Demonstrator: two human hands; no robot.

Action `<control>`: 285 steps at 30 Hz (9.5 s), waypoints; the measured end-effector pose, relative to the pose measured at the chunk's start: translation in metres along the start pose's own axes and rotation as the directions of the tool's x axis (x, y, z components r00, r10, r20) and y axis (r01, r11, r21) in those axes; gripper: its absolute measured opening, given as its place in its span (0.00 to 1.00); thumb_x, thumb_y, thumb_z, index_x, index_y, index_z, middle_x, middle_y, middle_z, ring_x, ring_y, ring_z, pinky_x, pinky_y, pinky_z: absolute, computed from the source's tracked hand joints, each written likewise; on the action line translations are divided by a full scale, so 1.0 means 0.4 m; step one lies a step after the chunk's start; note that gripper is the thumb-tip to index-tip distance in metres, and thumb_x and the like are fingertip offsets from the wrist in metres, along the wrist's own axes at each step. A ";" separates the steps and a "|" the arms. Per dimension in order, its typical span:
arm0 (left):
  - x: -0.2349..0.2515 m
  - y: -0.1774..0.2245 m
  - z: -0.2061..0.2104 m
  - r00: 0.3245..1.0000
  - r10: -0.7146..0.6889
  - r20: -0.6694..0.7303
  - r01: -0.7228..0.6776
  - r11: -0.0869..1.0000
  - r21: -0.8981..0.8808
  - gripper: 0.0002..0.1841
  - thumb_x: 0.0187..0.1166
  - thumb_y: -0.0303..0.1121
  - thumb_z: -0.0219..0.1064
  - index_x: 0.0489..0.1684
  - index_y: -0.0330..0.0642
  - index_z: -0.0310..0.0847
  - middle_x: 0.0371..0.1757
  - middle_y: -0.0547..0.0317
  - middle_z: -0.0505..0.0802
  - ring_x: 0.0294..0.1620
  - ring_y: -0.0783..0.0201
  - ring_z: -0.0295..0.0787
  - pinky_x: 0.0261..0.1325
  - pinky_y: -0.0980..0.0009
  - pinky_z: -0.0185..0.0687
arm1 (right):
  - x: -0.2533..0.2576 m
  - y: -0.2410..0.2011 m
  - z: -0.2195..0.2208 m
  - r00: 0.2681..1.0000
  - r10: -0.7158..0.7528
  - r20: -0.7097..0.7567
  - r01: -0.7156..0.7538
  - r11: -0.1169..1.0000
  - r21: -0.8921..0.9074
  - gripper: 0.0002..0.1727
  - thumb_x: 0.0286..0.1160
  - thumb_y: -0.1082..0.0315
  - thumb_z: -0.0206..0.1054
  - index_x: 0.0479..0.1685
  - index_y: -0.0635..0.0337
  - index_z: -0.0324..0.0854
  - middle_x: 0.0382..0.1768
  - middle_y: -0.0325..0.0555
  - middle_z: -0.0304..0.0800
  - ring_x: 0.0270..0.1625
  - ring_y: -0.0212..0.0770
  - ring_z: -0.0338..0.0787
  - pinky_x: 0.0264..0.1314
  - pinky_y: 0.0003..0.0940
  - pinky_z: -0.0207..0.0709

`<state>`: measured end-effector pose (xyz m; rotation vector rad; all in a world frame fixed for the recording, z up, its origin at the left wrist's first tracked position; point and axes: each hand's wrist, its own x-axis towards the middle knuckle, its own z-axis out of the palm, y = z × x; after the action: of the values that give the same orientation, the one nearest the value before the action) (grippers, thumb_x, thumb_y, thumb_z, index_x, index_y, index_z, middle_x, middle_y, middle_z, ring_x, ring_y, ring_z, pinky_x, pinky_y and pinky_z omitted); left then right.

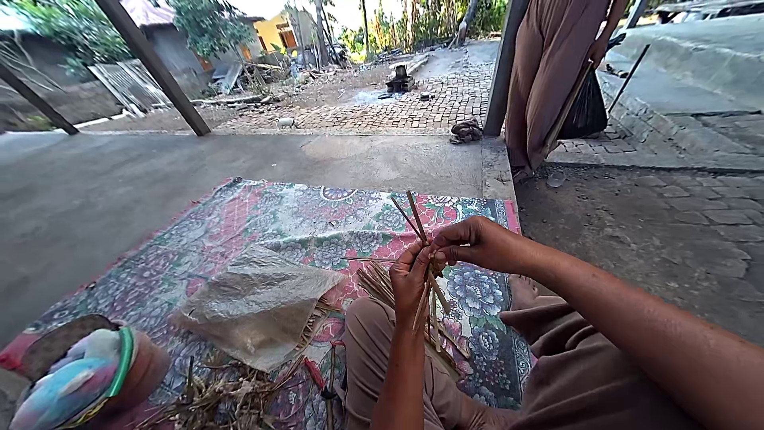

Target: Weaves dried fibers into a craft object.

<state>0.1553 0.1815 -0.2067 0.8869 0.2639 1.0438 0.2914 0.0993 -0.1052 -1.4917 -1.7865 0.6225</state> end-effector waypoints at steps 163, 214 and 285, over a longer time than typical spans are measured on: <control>0.009 0.137 -0.090 0.945 0.319 -0.077 -0.323 0.945 -0.051 0.11 0.86 0.22 0.48 0.50 0.35 0.78 0.33 0.57 0.92 0.32 0.64 0.94 0.41 0.65 0.96 | -0.011 -0.073 -0.105 0.863 0.005 -0.505 -0.001 1.000 0.009 0.32 0.94 0.50 0.46 0.93 0.50 0.58 0.57 0.51 0.92 0.44 0.43 0.95 0.47 0.39 0.90; 0.022 0.095 -0.118 0.950 0.307 -0.051 -0.310 0.948 -0.065 0.10 0.85 0.24 0.51 0.45 0.39 0.81 0.31 0.59 0.93 0.31 0.66 0.94 0.40 0.67 0.95 | 0.115 -0.054 0.046 0.989 -0.136 0.055 0.147 0.907 -0.395 0.18 0.85 0.67 0.63 0.68 0.61 0.84 0.47 0.49 0.95 0.45 0.44 0.93 0.56 0.46 0.84; -0.021 0.054 -0.079 0.989 0.087 -0.116 -0.111 0.968 -0.227 0.18 0.86 0.19 0.42 0.38 0.41 0.81 0.28 0.63 0.94 0.29 0.73 0.93 0.34 0.75 0.91 | 0.131 -0.101 0.147 0.942 -0.336 0.026 0.292 0.776 -0.558 0.12 0.84 0.67 0.61 0.42 0.62 0.90 0.37 0.54 0.90 0.39 0.53 0.91 0.36 0.51 0.79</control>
<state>0.1188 0.1949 -0.2127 0.6394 0.1815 1.1900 0.2166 0.1461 -0.1006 -1.4861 -2.2072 -0.1508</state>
